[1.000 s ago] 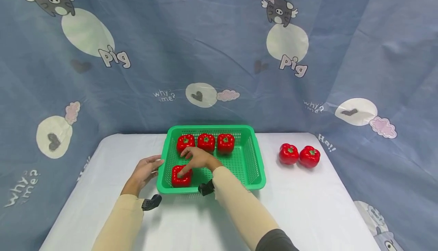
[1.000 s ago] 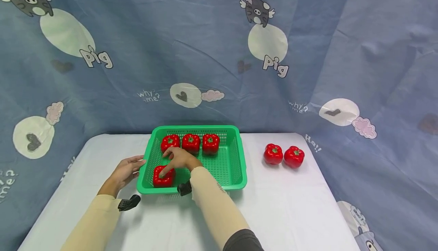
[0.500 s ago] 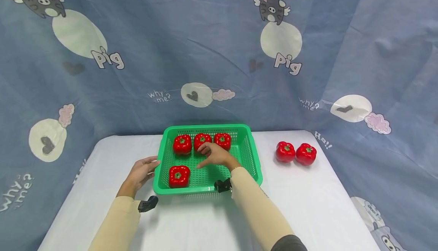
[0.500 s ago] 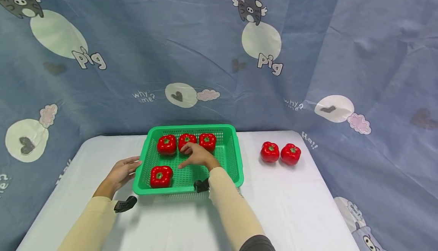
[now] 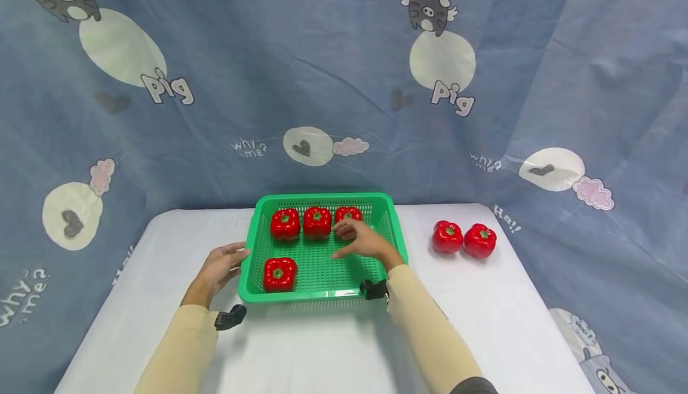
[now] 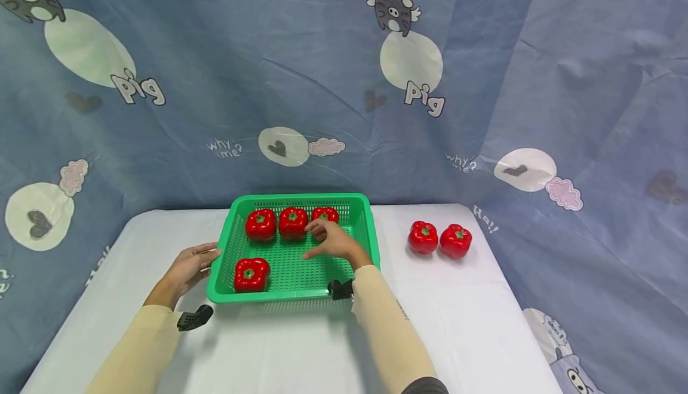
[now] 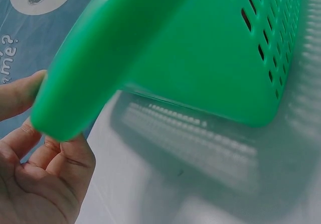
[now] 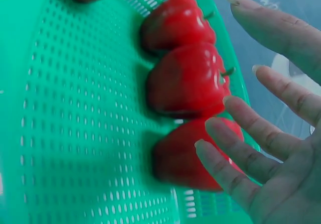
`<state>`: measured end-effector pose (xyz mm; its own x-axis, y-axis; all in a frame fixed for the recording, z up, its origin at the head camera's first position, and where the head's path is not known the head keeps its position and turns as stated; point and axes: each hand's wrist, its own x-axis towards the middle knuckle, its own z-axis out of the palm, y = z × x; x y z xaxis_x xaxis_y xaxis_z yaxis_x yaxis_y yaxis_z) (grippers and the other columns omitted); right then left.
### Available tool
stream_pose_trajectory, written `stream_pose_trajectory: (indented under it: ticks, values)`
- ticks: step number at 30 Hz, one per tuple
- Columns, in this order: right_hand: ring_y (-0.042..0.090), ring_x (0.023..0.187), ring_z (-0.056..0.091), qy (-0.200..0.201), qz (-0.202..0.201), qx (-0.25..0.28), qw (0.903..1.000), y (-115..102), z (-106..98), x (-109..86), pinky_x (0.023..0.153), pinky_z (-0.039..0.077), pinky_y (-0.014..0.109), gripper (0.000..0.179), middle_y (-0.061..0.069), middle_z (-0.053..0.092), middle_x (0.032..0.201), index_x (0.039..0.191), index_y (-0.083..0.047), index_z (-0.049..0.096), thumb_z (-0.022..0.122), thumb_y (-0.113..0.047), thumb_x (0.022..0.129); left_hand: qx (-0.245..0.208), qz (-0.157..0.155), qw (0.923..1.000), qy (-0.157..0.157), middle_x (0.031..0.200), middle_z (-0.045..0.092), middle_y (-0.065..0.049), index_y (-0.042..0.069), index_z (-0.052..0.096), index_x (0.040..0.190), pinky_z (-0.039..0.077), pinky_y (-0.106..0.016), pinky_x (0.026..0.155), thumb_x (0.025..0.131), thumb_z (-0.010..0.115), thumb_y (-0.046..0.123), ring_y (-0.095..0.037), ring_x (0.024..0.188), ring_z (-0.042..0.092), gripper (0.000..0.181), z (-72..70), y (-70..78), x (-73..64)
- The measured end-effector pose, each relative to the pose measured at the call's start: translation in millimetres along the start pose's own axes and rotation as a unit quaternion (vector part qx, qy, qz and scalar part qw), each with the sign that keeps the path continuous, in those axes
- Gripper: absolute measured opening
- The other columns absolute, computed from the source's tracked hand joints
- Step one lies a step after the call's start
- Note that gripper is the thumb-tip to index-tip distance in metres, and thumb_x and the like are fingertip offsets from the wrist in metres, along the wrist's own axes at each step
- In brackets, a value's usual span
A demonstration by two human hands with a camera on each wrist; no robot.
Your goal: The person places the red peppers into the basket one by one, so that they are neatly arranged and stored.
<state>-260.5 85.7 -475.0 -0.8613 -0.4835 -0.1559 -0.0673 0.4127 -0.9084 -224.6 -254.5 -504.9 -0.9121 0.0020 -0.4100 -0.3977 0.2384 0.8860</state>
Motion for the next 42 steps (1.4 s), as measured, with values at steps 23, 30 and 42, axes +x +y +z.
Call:
stream_pose_trajectory:
  ticks: [23, 30, 42]
  values:
    - [0.045, 0.124, 0.045, 0.035, -0.023, 0.022, 0.9989, 16, -42, -44.5, 0.103, 0.038, 0.055, 0.059, 0.025, 0.048, 0.134, 0.130, 0.002, 0.049, 0.078, -0.002, 0.079, -0.013, -0.010, 0.9999, -0.005, 0.104, 0.063, 0.004, -0.005, 0.036, 0.144, 0.050, -0.028, 0.084, 0.099, 0.055, 0.024, -0.005, 0.089, 0.059, 0.056, -3.9, -1.5, 2.5]
    - [0.043, 0.121, 0.049, 0.039, -0.047, 0.022, 0.9979, 32, -54, -53.7, 0.099, 0.043, 0.054, 0.059, 0.021, 0.052, 0.132, 0.131, -0.003, 0.052, 0.079, -0.005, 0.078, -0.008, -0.007, 0.9999, -0.006, 0.103, 0.064, 0.005, -0.004, 0.036, 0.144, 0.050, -0.029, 0.085, 0.099, 0.055, 0.025, -0.004, 0.089, 0.060, 0.057, -3.7, -3.8, 4.4]
    - [0.040, 0.124, 0.049, 0.106, -0.009, 0.018, 0.9941, 40, -77, -77.9, 0.098, 0.045, 0.049, 0.065, 0.022, 0.051, 0.135, 0.136, -0.001, 0.048, 0.078, -0.007, 0.079, -0.016, -0.008, 0.9998, -0.007, 0.101, 0.064, 0.007, -0.005, 0.036, 0.144, 0.050, -0.026, 0.081, 0.099, 0.056, 0.024, -0.003, 0.087, 0.060, 0.057, -0.5, -2.4, 5.2]
